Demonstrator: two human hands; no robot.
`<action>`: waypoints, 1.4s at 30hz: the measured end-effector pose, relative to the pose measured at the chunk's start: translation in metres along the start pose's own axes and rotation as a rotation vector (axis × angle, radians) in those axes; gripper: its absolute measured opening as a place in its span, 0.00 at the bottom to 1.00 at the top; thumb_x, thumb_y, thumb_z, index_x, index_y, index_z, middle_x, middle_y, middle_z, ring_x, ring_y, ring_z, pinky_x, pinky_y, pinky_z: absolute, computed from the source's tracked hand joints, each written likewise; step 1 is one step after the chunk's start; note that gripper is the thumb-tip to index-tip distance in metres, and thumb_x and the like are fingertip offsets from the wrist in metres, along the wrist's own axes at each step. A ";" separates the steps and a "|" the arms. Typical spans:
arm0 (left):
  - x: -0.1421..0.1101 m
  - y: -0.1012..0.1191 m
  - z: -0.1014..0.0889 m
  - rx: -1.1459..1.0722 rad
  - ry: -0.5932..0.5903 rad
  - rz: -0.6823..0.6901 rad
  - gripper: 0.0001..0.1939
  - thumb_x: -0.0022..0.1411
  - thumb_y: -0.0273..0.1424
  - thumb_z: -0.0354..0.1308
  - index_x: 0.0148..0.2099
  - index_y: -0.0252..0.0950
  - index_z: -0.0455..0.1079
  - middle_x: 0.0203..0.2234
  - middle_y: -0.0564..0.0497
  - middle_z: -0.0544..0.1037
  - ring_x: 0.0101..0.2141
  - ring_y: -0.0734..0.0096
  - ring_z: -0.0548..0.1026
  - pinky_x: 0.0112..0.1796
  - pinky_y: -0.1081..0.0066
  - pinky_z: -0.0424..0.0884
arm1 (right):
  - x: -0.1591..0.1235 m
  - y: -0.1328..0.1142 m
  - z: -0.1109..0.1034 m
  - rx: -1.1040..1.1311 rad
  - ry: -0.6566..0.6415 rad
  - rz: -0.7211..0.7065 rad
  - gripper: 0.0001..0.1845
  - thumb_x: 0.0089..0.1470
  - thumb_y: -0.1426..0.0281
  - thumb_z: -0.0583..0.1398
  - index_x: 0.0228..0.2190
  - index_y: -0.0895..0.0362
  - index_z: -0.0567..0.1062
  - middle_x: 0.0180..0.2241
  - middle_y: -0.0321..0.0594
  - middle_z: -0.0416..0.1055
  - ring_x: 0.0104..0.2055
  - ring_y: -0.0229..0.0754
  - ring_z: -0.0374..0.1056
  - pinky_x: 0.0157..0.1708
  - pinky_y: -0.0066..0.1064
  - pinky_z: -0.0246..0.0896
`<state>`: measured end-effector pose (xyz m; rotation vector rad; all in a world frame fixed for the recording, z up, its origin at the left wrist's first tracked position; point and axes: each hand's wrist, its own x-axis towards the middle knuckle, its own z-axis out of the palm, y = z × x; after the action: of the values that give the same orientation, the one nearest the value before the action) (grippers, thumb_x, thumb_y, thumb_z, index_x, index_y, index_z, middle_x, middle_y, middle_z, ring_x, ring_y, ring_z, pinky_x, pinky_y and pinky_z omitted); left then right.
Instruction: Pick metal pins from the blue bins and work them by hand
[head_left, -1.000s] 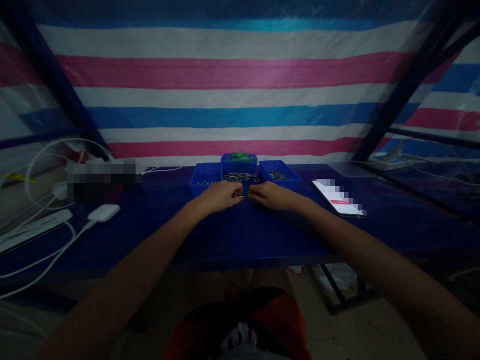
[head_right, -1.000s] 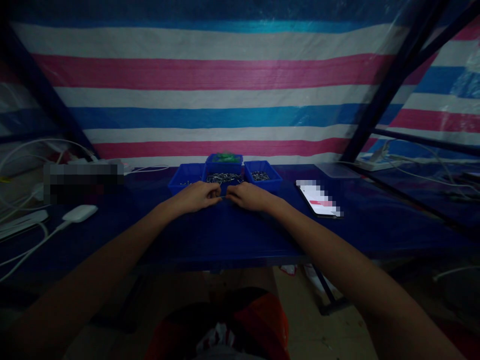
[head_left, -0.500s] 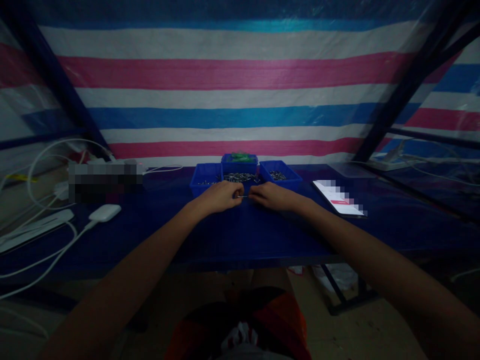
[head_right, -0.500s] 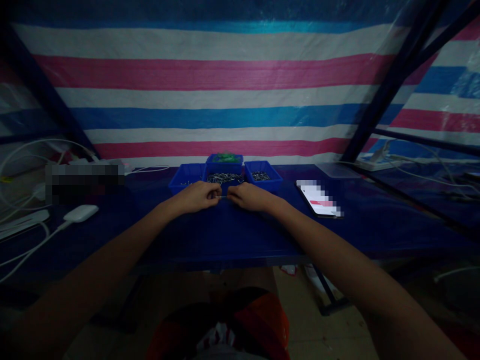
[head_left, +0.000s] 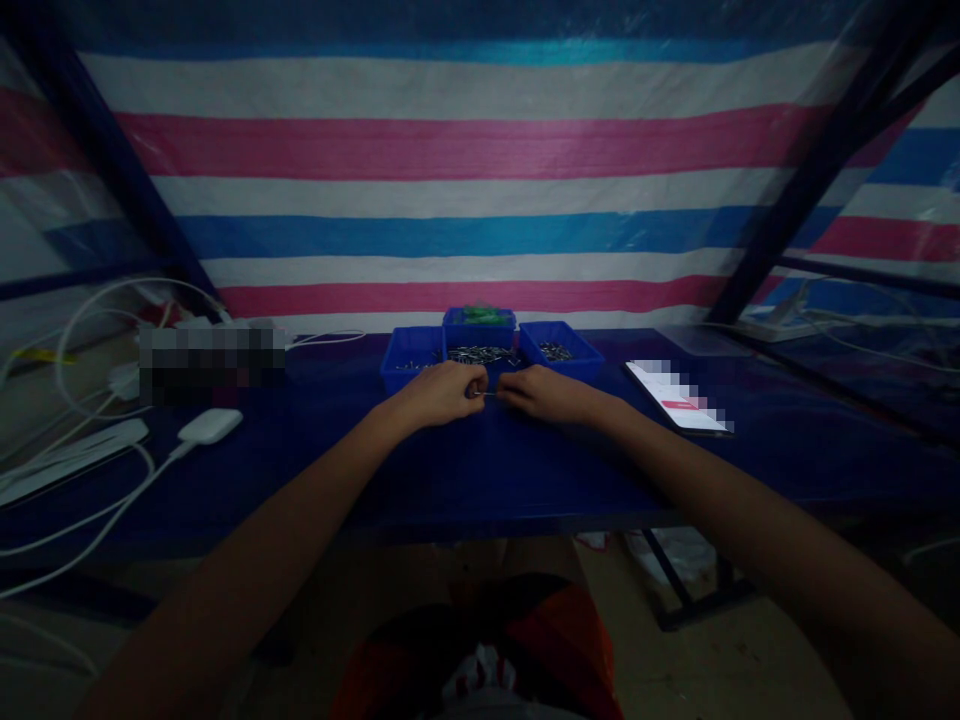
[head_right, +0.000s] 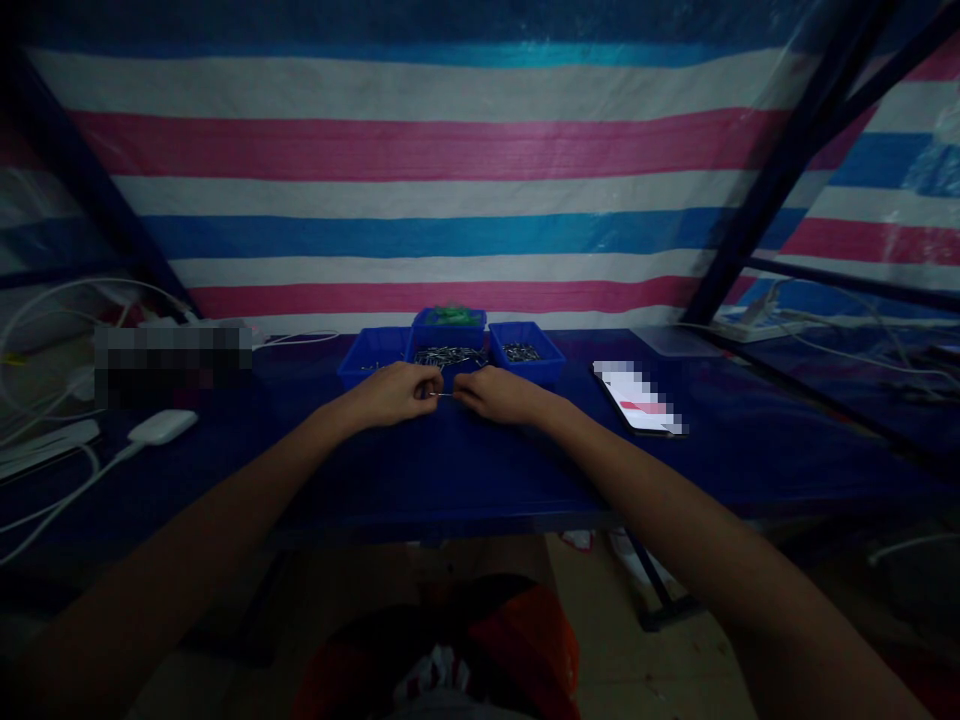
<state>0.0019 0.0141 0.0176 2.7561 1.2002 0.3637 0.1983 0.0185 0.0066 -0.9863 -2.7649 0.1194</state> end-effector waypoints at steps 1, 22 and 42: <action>0.000 0.000 0.000 0.002 0.000 -0.001 0.08 0.51 0.30 0.50 0.36 0.36 0.66 0.27 0.52 0.72 0.28 0.73 0.68 0.26 0.74 0.56 | 0.000 0.000 0.000 0.000 0.003 -0.003 0.10 0.57 0.69 0.49 0.31 0.59 0.68 0.25 0.39 0.68 0.25 0.34 0.60 0.27 0.27 0.50; 0.000 -0.001 0.000 0.038 -0.012 -0.019 0.11 0.56 0.34 0.49 0.40 0.37 0.66 0.29 0.51 0.73 0.28 0.72 0.68 0.26 0.73 0.56 | -0.001 0.001 -0.001 -0.005 0.009 0.008 0.10 0.57 0.70 0.49 0.31 0.59 0.68 0.25 0.39 0.68 0.25 0.35 0.61 0.27 0.27 0.50; 0.000 -0.005 0.001 0.041 -0.111 -0.089 0.07 0.54 0.32 0.50 0.35 0.37 0.67 0.26 0.51 0.72 0.25 0.72 0.66 0.25 0.72 0.55 | -0.002 0.008 -0.002 -0.020 -0.012 0.007 0.07 0.54 0.70 0.52 0.31 0.58 0.69 0.24 0.38 0.69 0.25 0.35 0.62 0.26 0.27 0.51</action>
<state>-0.0014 0.0180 0.0159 2.7051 1.3110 0.1768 0.2051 0.0231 0.0073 -1.0032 -2.7793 0.0988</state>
